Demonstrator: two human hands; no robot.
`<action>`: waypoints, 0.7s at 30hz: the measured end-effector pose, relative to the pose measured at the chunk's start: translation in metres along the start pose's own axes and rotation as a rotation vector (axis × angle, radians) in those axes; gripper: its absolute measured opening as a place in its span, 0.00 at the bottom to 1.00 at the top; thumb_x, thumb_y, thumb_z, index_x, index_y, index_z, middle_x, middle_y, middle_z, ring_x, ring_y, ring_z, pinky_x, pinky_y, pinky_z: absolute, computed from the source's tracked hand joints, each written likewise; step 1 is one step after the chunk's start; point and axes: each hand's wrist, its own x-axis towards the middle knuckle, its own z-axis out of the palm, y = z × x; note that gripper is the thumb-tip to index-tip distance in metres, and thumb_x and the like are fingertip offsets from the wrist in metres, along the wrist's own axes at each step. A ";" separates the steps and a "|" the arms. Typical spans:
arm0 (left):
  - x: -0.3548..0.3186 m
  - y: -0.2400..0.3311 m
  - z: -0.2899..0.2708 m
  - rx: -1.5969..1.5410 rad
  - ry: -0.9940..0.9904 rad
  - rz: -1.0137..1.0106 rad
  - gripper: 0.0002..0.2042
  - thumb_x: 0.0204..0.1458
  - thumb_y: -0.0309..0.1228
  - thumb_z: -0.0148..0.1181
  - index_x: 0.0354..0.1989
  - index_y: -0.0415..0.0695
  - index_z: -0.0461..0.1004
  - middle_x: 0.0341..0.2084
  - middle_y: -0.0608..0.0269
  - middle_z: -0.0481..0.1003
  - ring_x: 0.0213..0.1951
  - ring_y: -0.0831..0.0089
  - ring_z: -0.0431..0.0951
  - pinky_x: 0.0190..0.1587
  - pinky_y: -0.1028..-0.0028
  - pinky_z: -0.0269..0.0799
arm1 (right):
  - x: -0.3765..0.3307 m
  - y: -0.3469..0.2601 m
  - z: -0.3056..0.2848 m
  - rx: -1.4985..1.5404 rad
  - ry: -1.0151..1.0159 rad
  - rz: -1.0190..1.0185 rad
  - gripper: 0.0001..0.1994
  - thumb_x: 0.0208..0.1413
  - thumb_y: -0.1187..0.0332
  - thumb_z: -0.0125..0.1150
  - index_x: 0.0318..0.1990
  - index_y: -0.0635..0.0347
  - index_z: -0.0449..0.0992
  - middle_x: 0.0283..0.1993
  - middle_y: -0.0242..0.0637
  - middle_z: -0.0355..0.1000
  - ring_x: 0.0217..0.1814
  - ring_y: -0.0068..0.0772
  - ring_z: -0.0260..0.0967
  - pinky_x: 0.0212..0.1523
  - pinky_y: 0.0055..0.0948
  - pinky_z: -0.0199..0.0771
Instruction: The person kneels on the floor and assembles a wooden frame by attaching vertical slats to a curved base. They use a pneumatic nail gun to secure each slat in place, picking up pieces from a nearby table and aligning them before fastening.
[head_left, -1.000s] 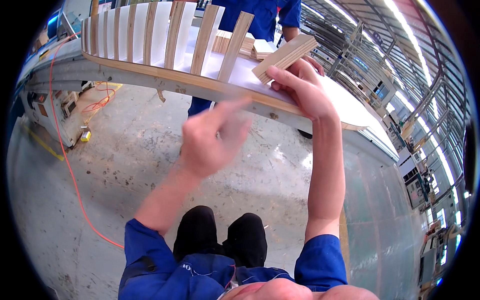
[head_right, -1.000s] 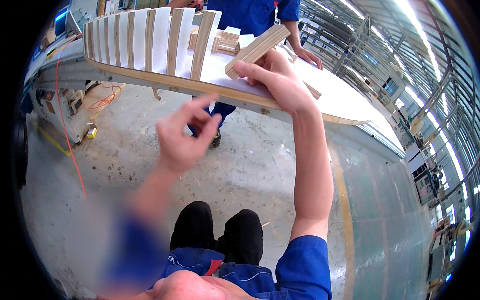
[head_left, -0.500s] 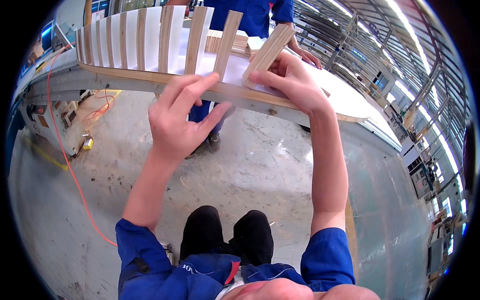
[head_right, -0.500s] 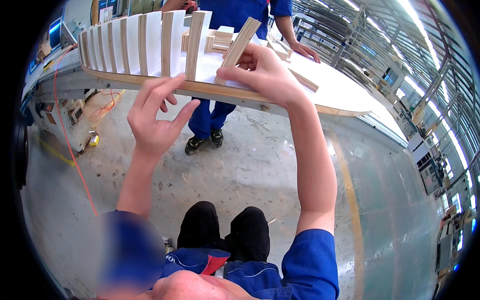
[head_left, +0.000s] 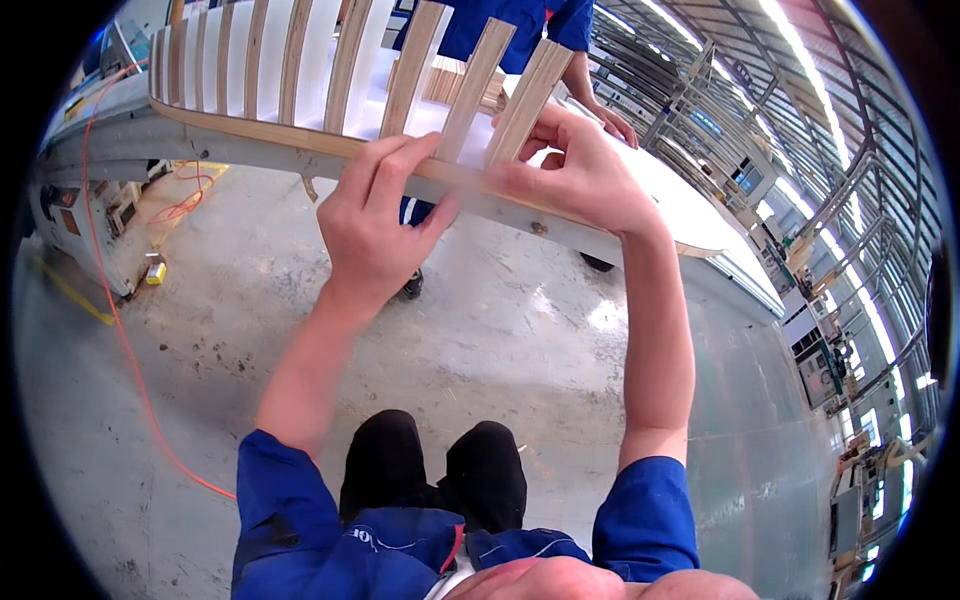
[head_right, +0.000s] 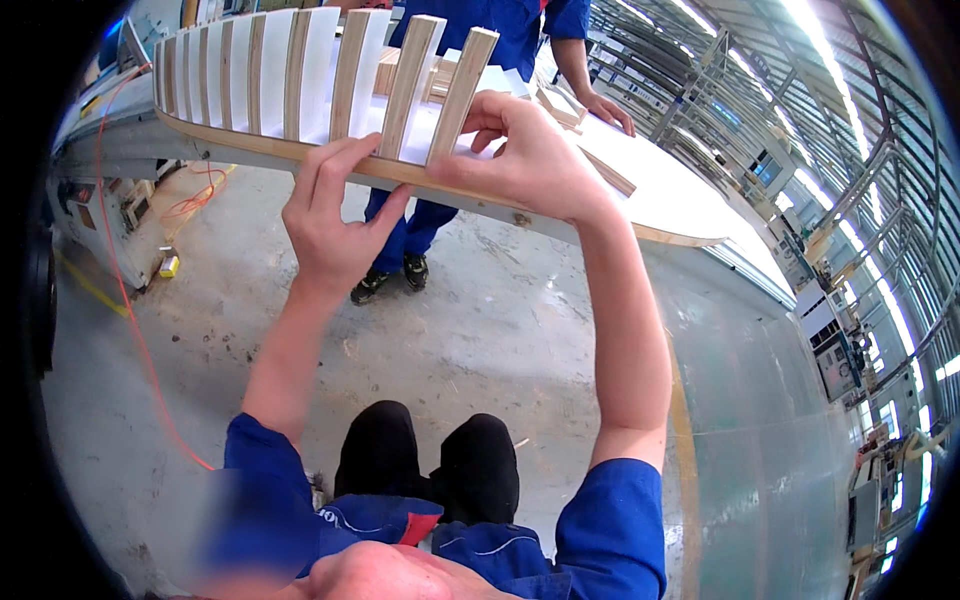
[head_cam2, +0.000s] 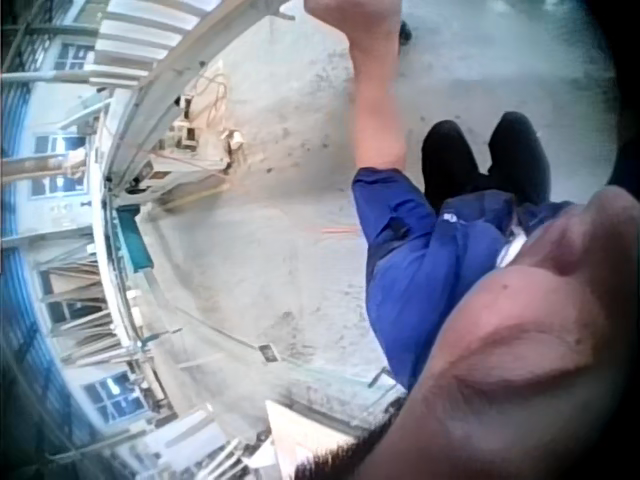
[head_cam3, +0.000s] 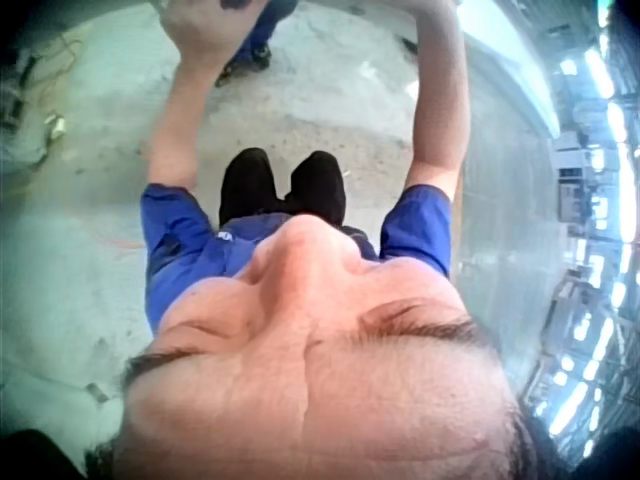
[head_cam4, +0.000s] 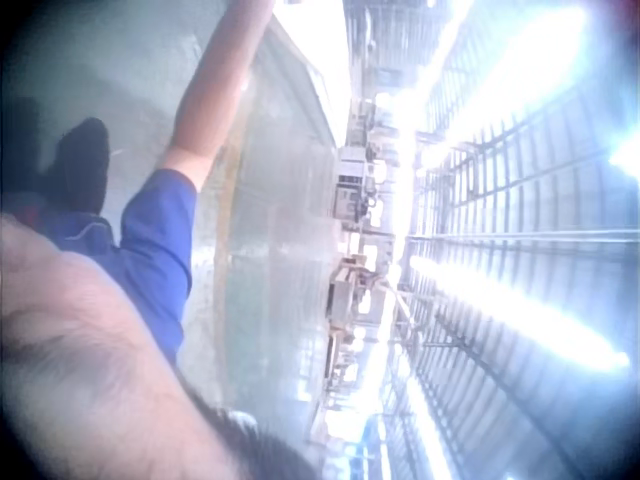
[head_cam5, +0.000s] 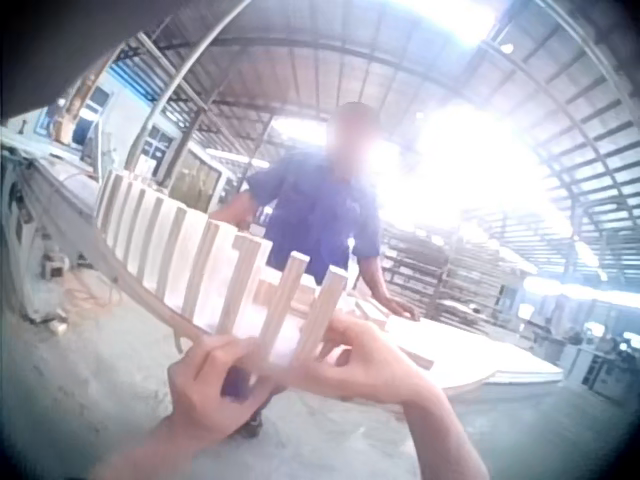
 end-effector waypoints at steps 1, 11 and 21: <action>0.000 0.003 -0.001 -0.020 -0.013 -0.035 0.27 0.39 0.26 0.80 0.52 0.45 0.77 0.45 0.58 0.79 0.45 0.58 0.82 0.46 0.65 0.80 | 0.001 -0.003 -0.006 -0.042 -0.028 0.001 0.28 0.50 0.53 0.77 0.51 0.67 0.82 0.44 0.40 0.81 0.41 0.25 0.74 0.45 0.25 0.75; 0.001 0.003 0.002 -0.070 0.010 -0.023 0.27 0.38 0.24 0.80 0.50 0.43 0.78 0.45 0.57 0.79 0.46 0.59 0.83 0.46 0.65 0.81 | 0.004 -0.001 -0.005 -0.099 -0.033 0.121 0.25 0.47 0.51 0.74 0.41 0.66 0.84 0.37 0.35 0.79 0.38 0.24 0.71 0.40 0.25 0.71; -0.002 0.003 0.004 -0.067 0.028 -0.034 0.26 0.38 0.25 0.81 0.48 0.44 0.78 0.43 0.62 0.79 0.37 0.66 0.79 0.36 0.71 0.75 | 0.002 0.002 -0.002 -0.143 -0.028 0.081 0.29 0.49 0.47 0.74 0.45 0.67 0.85 0.38 0.37 0.79 0.39 0.26 0.71 0.40 0.22 0.69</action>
